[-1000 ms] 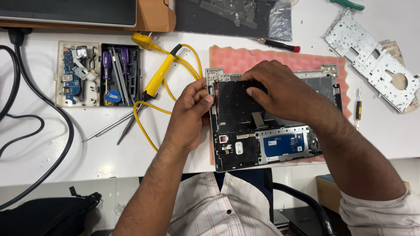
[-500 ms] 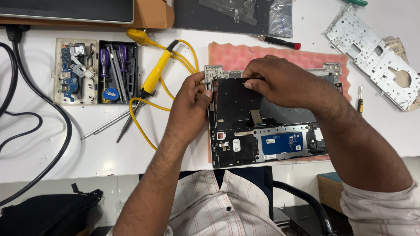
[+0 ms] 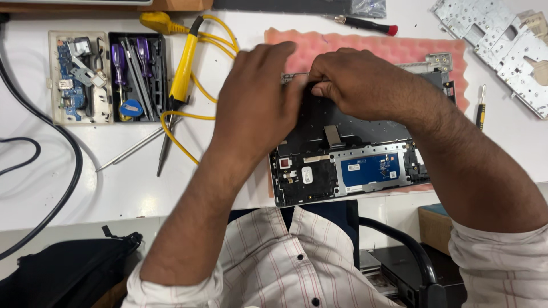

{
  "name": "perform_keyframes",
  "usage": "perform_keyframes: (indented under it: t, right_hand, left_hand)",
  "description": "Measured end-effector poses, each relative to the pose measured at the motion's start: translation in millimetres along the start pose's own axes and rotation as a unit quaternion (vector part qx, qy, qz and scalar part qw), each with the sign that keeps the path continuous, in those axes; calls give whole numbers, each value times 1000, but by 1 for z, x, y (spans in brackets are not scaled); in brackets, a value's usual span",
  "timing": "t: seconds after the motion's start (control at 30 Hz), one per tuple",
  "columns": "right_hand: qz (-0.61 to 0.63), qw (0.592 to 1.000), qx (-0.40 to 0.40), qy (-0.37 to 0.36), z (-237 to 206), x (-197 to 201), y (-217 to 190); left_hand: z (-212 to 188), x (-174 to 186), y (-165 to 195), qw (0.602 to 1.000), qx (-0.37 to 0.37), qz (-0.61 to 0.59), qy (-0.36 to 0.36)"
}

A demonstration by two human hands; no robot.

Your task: The person works at a repair bench on an opened laptop. They lift a metal internal frame plate out of the laptop chassis, hold and turn it over in both hands while working around its edges, set it aside, then press components on the laptop body and use a screwdriver on the chassis edge.

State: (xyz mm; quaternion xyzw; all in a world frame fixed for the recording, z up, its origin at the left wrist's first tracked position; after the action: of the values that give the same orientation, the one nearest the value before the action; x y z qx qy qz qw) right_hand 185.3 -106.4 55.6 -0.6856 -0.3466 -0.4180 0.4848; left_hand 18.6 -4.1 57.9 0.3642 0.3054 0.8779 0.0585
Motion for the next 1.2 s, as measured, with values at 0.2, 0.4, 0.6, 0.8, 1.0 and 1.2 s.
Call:
perform_keyframes:
  t: [0.2, 0.4, 0.6, 0.8, 1.0, 1.2]
  right_hand:
    - [4, 1000, 8, 14, 2, 4, -3]
    - [13, 1000, 6, 7, 3, 5, 2]
    - [10, 998, 57, 30, -9, 18, 13]
    - [-27, 997, 60, 46, -33, 29, 42]
    - [-16, 997, 53, 50, -51, 20, 58]
    - [-32, 998, 38, 40, -53, 24, 58]
  left_hand:
    - [39, -33, -8, 971, 62, 28, -229]
    - [36, -34, -15, 945, 112, 8, -308]
    - [36, -39, -17, 937, 129, 16, -324]
    - [32, -40, -15, 943, 103, 37, -315]
    - [32, -41, -14, 945, 112, 33, -306]
    - [31, -39, -11, 948, 108, 32, -297]
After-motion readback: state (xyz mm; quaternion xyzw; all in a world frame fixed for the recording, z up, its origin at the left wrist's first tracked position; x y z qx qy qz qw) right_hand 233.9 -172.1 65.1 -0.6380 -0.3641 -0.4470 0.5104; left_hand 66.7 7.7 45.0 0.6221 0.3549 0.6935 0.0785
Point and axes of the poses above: each hand's wrist, its own z-axis towards the middle knuckle, its own x-axis out of the back of the hand, y = z × x, the point moved 3 cm from there along z, towards the middle knuckle, and after that the axes turned 8 degrees about y, right-handed, at the moved point
